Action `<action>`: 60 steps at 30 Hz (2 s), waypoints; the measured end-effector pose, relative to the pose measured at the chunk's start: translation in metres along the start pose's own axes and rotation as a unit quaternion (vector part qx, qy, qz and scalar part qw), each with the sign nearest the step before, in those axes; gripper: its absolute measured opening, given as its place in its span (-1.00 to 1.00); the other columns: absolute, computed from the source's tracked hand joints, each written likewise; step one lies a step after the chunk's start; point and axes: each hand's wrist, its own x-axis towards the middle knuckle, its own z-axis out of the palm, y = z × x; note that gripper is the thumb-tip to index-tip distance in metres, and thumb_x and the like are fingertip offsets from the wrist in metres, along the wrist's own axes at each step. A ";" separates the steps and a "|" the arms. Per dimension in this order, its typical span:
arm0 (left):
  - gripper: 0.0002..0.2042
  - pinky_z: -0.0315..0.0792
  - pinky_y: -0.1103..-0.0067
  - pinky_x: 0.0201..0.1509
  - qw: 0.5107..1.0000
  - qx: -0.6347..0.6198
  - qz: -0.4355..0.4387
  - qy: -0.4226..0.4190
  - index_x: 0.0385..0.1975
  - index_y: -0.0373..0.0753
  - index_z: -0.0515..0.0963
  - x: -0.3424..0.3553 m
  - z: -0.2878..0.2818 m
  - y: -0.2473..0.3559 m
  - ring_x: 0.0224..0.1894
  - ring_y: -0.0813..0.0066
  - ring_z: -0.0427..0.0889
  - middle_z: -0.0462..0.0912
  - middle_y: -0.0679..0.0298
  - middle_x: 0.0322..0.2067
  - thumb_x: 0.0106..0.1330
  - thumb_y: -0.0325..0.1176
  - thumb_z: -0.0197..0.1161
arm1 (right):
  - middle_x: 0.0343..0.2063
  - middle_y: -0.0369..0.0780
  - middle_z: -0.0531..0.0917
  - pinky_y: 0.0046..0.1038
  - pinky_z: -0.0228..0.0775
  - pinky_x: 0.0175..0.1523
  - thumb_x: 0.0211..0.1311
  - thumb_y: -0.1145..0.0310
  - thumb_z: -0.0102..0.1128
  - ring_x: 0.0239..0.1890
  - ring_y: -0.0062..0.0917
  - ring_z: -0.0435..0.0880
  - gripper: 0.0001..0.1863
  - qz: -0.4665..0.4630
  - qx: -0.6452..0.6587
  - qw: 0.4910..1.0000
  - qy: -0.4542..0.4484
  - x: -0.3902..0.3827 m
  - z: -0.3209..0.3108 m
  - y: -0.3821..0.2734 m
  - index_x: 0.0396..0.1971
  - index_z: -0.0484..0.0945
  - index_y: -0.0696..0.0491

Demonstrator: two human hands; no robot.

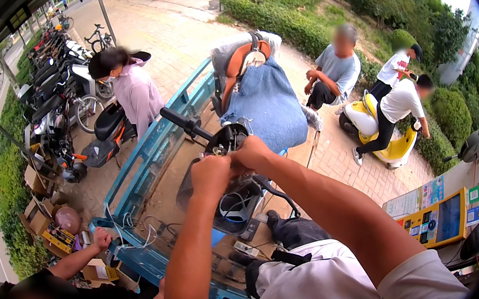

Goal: The person repairs an electric scooter's handlebar assembly by removing the control housing, manipulating internal wires, and using pliers and a screwdriver. They retrieve tools from a cluttered workbench and continue adjusting components while bystanders observe.

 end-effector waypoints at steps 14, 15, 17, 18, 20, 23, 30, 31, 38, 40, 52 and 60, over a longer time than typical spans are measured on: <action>-0.70 0.50 0.28 -0.36 0.999 0.019 0.020 -0.017 -0.53 -0.14 0.67 0.001 0.002 0.000 -0.42 0.13 0.67 0.66 0.15 -0.55 0.07 -0.01 0.37 | -0.44 0.06 0.68 -0.25 0.55 -0.22 -0.15 0.17 0.47 -0.32 -0.11 0.71 -0.55 -0.013 -0.035 0.999 0.001 0.003 0.000 0.003 -0.47 0.62 0.32; -0.70 0.50 0.28 -0.36 0.999 0.016 0.025 -0.036 -0.52 -0.14 0.67 0.001 -0.006 0.002 -0.42 0.13 0.67 0.66 0.15 -0.54 0.07 -0.02 0.37 | -0.46 0.06 0.68 -0.25 0.55 -0.24 -0.14 0.18 0.46 -0.34 -0.12 0.72 -0.56 -0.036 -0.070 0.996 0.040 -0.001 0.001 0.001 -0.48 0.62 0.33; -0.71 0.50 0.28 -0.35 0.998 0.011 0.032 -0.060 -0.53 -0.14 0.67 0.002 -0.009 0.003 -0.41 0.12 0.67 0.66 0.15 -0.54 0.06 -0.03 0.38 | -0.51 0.05 0.67 -0.26 0.56 -0.27 -0.14 0.19 0.45 -0.39 -0.14 0.72 -0.57 -0.064 -0.098 0.989 0.087 -0.002 0.003 0.006 -0.51 0.61 0.34; -0.72 0.50 0.28 -0.35 0.997 0.011 0.030 -0.063 -0.53 -0.14 0.67 0.003 -0.008 0.001 -0.41 0.12 0.67 0.66 0.14 -0.54 0.05 -0.03 0.39 | -0.54 0.04 0.67 -0.27 0.56 -0.29 -0.14 0.19 0.45 -0.42 -0.15 0.72 -0.57 -0.071 -0.092 0.989 0.093 0.002 0.008 0.011 -0.53 0.61 0.34; -0.72 0.50 0.28 -0.33 0.998 0.009 0.025 -0.056 -0.51 -0.15 0.67 0.003 -0.005 0.000 -0.39 0.12 0.67 0.66 0.13 -0.52 0.04 -0.06 0.41 | -0.57 0.03 0.66 -0.28 0.56 -0.32 -0.15 0.19 0.45 -0.45 -0.18 0.72 -0.56 -0.062 -0.047 0.995 0.062 0.010 0.010 0.018 -0.55 0.61 0.34; -0.74 0.50 0.30 -0.30 0.996 -0.033 -0.008 -0.079 -0.43 -0.21 0.68 0.004 -0.010 0.002 -0.36 0.10 0.67 0.68 0.09 -0.47 0.05 -0.13 0.41 | -0.59 0.01 0.66 -0.29 0.56 -0.34 -0.15 0.18 0.47 -0.47 -0.23 0.73 -0.56 -0.036 0.014 0.999 -0.005 0.015 0.007 0.023 -0.56 0.61 0.34; -0.79 0.46 0.33 -0.08 0.994 -0.106 0.011 0.016 -0.27 -0.23 0.64 0.060 -0.026 -0.007 -0.16 0.08 0.59 0.60 0.10 -0.25 0.06 -0.46 0.29 | -0.63 -0.09 0.67 -0.38 0.57 -0.41 -0.01 0.14 0.37 -0.57 -0.36 0.72 -0.59 -0.012 0.002 1.000 0.013 -0.015 -0.005 -0.002 -0.55 0.63 0.28; -0.78 0.45 0.33 -0.05 0.995 -0.096 0.026 0.015 -0.26 -0.24 0.63 0.055 -0.025 -0.013 -0.12 0.07 0.57 0.57 0.11 -0.23 0.04 -0.49 0.28 | -0.63 -0.11 0.67 -0.41 0.56 -0.42 0.00 0.10 0.35 -0.58 -0.41 0.72 -0.56 -0.011 0.015 1.000 0.006 -0.024 -0.001 -0.014 -0.57 0.63 0.27; -0.73 0.42 0.29 -0.01 0.989 -0.081 0.122 0.005 -0.36 -0.26 0.51 0.067 -0.013 0.011 -0.06 0.05 0.46 0.47 0.15 -0.22 -0.10 -0.61 0.35 | -0.45 0.05 0.69 -0.22 0.61 -0.25 0.17 0.34 0.10 -0.40 -0.13 0.74 -0.74 -0.055 -0.023 0.996 0.072 -0.014 0.007 0.010 -0.40 0.60 0.28; -0.72 0.41 0.29 0.00 0.989 -0.082 0.123 0.005 -0.35 -0.27 0.49 0.067 -0.014 0.011 -0.05 0.04 0.46 0.47 0.13 -0.21 -0.10 -0.61 0.36 | -0.41 0.07 0.69 -0.20 0.59 -0.20 0.15 0.35 0.10 -0.34 -0.10 0.73 -0.74 -0.044 -0.016 0.998 0.032 -0.015 0.003 0.007 -0.39 0.60 0.28; -0.76 0.37 0.23 0.05 0.992 -0.101 0.068 0.017 -0.30 -0.29 0.46 0.073 0.004 0.006 -0.04 -0.04 0.43 0.44 0.04 -0.19 -0.01 -0.57 0.27 | -0.45 0.10 0.67 -0.19 0.57 -0.21 0.04 0.36 0.21 -0.35 -0.08 0.72 -0.74 -0.069 0.013 0.991 0.109 -0.016 0.012 0.010 -0.44 0.60 0.30; -0.76 0.35 0.20 0.04 0.994 -0.060 0.076 -0.042 -0.34 -0.28 0.40 0.077 0.004 0.001 -0.04 -0.08 0.40 0.39 0.01 -0.21 -0.05 -0.57 0.22 | -0.58 0.07 0.66 -0.27 0.59 -0.41 -0.04 0.34 0.28 -0.53 -0.19 0.73 -0.69 -0.025 0.093 0.995 0.037 -0.034 0.000 0.008 -0.48 0.58 0.37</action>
